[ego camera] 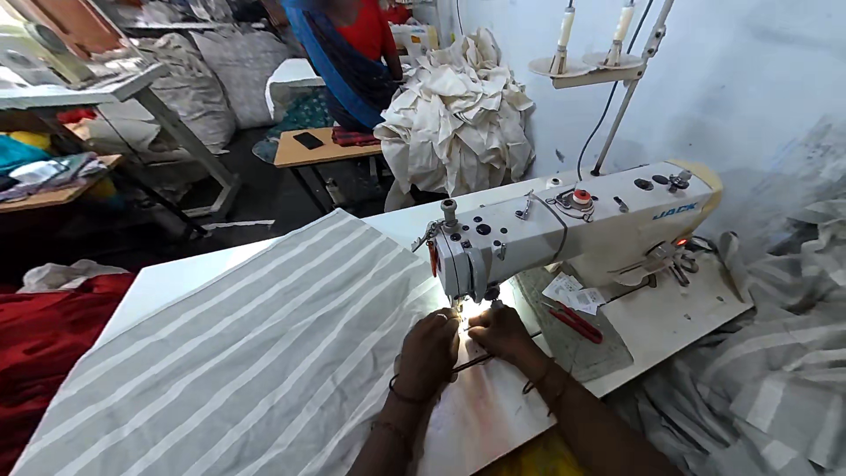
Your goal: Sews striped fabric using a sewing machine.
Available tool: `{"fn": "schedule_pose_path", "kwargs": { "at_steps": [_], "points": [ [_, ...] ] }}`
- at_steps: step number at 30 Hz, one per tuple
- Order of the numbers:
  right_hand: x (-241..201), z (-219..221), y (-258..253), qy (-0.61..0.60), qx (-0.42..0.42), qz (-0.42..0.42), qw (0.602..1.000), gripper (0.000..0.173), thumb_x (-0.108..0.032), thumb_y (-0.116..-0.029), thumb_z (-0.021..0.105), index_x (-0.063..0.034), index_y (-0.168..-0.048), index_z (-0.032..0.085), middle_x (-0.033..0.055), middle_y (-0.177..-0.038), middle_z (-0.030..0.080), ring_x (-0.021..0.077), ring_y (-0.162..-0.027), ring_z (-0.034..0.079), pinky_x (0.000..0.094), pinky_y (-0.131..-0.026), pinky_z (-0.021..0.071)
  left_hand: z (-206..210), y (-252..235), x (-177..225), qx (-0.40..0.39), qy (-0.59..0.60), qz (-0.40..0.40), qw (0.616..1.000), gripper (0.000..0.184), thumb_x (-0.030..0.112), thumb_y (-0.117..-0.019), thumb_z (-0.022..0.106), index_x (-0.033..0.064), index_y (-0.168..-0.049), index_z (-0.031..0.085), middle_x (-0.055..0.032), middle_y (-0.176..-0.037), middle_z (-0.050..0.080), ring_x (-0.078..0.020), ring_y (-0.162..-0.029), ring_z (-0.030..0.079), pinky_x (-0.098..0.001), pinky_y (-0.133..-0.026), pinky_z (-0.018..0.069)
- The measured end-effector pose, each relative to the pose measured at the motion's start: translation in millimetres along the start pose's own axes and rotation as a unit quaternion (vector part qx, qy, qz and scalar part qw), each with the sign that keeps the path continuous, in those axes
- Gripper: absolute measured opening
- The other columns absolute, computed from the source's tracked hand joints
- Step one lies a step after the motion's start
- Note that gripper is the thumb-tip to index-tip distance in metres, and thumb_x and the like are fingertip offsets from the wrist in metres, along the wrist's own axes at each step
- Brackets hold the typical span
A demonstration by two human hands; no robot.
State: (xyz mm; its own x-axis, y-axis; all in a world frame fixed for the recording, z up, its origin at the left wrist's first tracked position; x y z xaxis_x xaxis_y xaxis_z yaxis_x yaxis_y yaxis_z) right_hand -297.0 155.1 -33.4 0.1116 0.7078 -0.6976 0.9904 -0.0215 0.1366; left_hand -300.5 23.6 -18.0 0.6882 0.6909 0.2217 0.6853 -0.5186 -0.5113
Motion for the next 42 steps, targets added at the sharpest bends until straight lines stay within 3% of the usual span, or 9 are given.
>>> {"fn": "schedule_pose_path", "kwargs": {
  "at_steps": [4, 8, 17, 21, 27, 34, 37, 39, 42],
  "points": [
    [30.3, -69.8, 39.0, 0.123, 0.165, 0.000, 0.979, 0.025, -0.023, -0.0975, 0.069, -0.0067, -0.115, 0.076, 0.0162, -0.113, 0.071, 0.0337, -0.108, 0.068, 0.0539, -0.093, 0.0551, -0.7, 0.6, -5.0, 0.027, -0.038, -0.007, 0.999, 0.021, 0.016, -0.0891, 0.061, 0.0089, -0.095, 0.080, -0.0054, -0.108, 0.077, -0.0228, -0.107, 0.072, -0.0439, -0.095, 0.0580],
    [74.8, -106.5, 59.6, 0.228, 0.209, 0.062, 0.949, 0.032, -0.024, -0.0968, 0.071, -0.0036, -0.122, 0.073, 0.0224, -0.124, 0.066, 0.0436, -0.118, 0.060, 0.0591, -0.094, 0.0519, 12.1, -0.2, -15.5, -0.046, -0.075, -0.049, 0.995, 0.043, 0.034, -0.0976, 0.053, 0.0101, -0.128, 0.071, -0.0055, -0.146, 0.061, -0.0299, -0.144, 0.047, -0.0650, -0.120, 0.0244],
    [59.1, -90.8, 64.8, 0.246, 0.234, -0.074, 0.938, 0.037, -0.029, -0.0882, 0.073, -0.0042, -0.116, 0.076, 0.0184, -0.107, 0.070, 0.0369, -0.101, 0.068, 0.0535, -0.080, 0.0582, -5.9, 13.9, -28.6, -0.163, -0.119, -0.218, 0.955, 0.086, 0.073, -0.0877, 0.058, 0.0087, -0.145, 0.058, -0.0208, -0.148, 0.054, -0.0426, -0.137, 0.049, -0.0619, -0.099, 0.0466],
    [-8.0, -15.5, 68.2, 0.239, 0.155, -0.173, 0.943, 0.032, -0.028, -0.0924, 0.067, -0.0088, -0.116, 0.076, 0.0152, -0.108, 0.071, 0.0307, -0.097, 0.072, 0.0462, -0.073, 0.0617, -28.6, 40.7, -16.4, -0.040, -0.130, -0.213, 0.967, 0.060, 0.050, -0.0924, 0.066, 0.0032, -0.130, 0.069, -0.0232, -0.124, 0.067, -0.0436, -0.115, 0.065, -0.0562, -0.078, 0.0582],
    [-48.7, 40.4, 25.1, 0.249, 0.072, -0.090, 0.962, 0.031, -0.018, -0.1029, 0.052, -0.0002, -0.123, 0.069, 0.0200, -0.114, 0.067, 0.0339, -0.099, 0.070, 0.0452, -0.079, 0.0600, -29.1, 55.6, -1.3, -0.026, -0.153, -0.245, 0.957, 0.029, 0.017, -0.0949, 0.064, 0.0048, -0.119, 0.075, -0.0198, -0.116, 0.070, -0.0384, -0.106, 0.069, -0.0476, -0.073, 0.0608],
    [21.4, -56.3, 100.7, 0.270, 0.296, -0.109, 0.910, 0.031, -0.020, -0.0930, 0.067, -0.0020, -0.117, 0.074, 0.0183, -0.106, 0.073, 0.0341, -0.089, 0.074, 0.0489, -0.067, 0.0624, -59.9, 94.5, 64.9, -0.178, -0.049, -0.054, 0.981, 0.018, 0.008, -0.0918, 0.066, 0.0025, -0.104, 0.078, -0.0159, -0.104, 0.076, -0.0377, -0.101, 0.072, -0.0529, -0.079, 0.0586],
    [78.9, -100.1, 96.1, 0.333, 0.283, -0.056, 0.898, 0.035, -0.021, -0.0975, 0.064, 0.0008, -0.124, 0.071, 0.0256, -0.114, 0.070, 0.0481, -0.111, 0.065, 0.0639, -0.086, 0.0533, -34.4, 107.5, 64.7, -0.257, 0.091, 0.093, 0.958, 0.038, 0.035, -0.1056, 0.052, 0.0189, -0.137, 0.067, -0.0039, -0.153, 0.055, -0.0289, -0.146, 0.046, -0.0605, -0.117, 0.0358],
    [78.9, -98.8, 90.2, 0.322, 0.263, -0.059, 0.908, 0.036, -0.022, -0.0989, 0.062, 0.0007, -0.125, 0.071, 0.0260, -0.124, 0.068, 0.0506, -0.125, 0.058, 0.0699, -0.102, 0.0427, -12.8, 85.9, 11.2, -0.248, 0.065, 0.090, 0.962, 0.062, 0.059, -0.1025, 0.045, 0.0250, -0.154, 0.049, -0.0033, -0.166, 0.037, -0.0304, -0.156, 0.026, -0.0690, -0.122, 0.0151],
    [1.6, -23.6, 103.5, 0.251, 0.274, -0.227, 0.900, 0.025, -0.020, -0.0963, 0.062, -0.0047, -0.107, 0.077, 0.0136, -0.109, 0.075, 0.0311, -0.107, 0.071, 0.0485, -0.094, 0.0570, 0.8, 31.4, -63.4, -0.187, -0.028, -0.009, 0.982, 0.064, 0.061, -0.1046, 0.034, 0.0254, -0.155, 0.048, -0.0017, -0.166, 0.037, -0.0288, -0.156, 0.025, -0.0671, -0.123, 0.0132]
  ]
}}
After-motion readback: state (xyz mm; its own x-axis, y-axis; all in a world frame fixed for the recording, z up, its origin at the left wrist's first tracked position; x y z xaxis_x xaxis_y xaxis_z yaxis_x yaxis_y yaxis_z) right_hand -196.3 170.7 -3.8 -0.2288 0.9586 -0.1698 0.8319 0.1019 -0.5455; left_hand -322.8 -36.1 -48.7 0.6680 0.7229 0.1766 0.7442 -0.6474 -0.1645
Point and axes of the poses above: each hand's wrist, its own y-axis away from the middle knuckle, its own z-axis out of the palm, x = y × z, the point moved 9 cm from there along -y, towards the middle knuckle
